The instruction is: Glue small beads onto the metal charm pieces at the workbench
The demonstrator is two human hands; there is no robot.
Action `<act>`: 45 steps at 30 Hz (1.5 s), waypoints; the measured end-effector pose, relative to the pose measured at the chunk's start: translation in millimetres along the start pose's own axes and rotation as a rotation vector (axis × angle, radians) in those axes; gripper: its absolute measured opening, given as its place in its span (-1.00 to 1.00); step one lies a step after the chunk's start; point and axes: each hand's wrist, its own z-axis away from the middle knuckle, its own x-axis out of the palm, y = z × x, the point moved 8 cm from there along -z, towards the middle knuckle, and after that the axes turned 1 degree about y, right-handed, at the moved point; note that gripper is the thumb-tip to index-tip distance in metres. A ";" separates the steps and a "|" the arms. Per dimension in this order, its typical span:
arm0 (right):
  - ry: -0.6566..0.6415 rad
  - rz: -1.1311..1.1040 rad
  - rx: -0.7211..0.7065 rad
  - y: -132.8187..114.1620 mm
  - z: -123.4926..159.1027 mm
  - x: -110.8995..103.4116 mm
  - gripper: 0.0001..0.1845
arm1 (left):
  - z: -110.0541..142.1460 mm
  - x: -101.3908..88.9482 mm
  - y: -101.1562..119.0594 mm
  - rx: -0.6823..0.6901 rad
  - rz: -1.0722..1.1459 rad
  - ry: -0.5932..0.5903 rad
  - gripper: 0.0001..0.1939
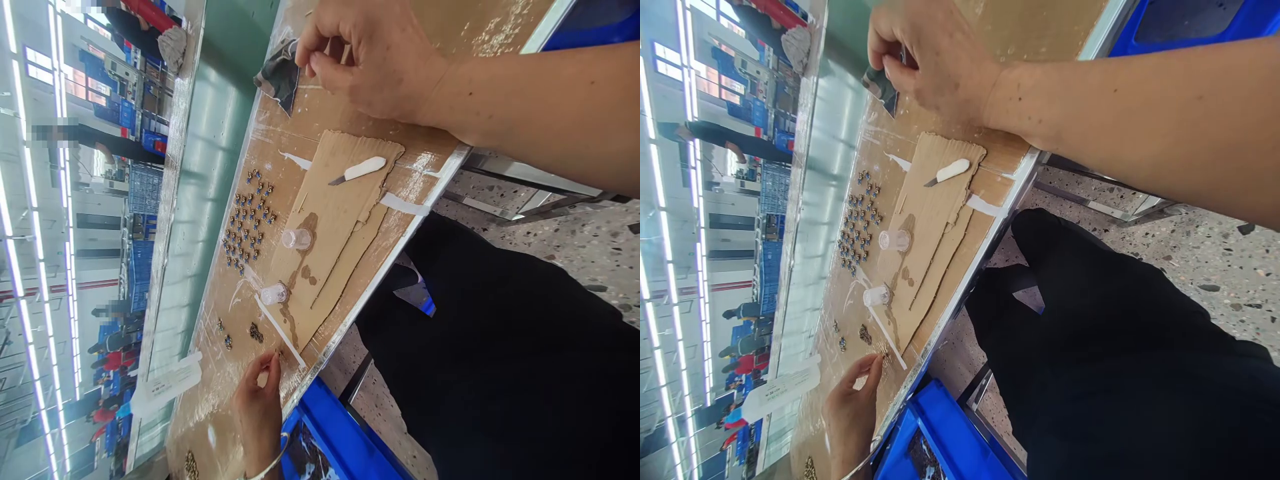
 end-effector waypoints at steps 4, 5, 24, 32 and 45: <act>0.055 0.030 -0.011 -4.4 -0.7 -5.4 -0.66 | 15.2 -10.8 -14.5 -0.131 0.137 0.124 -0.67; 0.066 0.042 -0.016 -5.4 -0.5 -6.8 -0.66 | 22.0 -14.0 -19.4 -0.183 0.191 0.179 -0.66; -0.334 -0.653 -0.326 -202.6 152.2 20.1 -0.83 | 101.3 21.8 44.1 -0.159 1.674 0.197 -0.81; -0.448 -0.481 -0.363 -218.3 163.6 32.6 -0.75 | 106.7 42.2 38.7 -0.317 1.751 0.101 -0.69; -0.486 -0.374 -0.437 -228.1 170.3 36.7 -0.73 | 113.1 33.9 34.1 -0.350 1.657 0.240 -0.67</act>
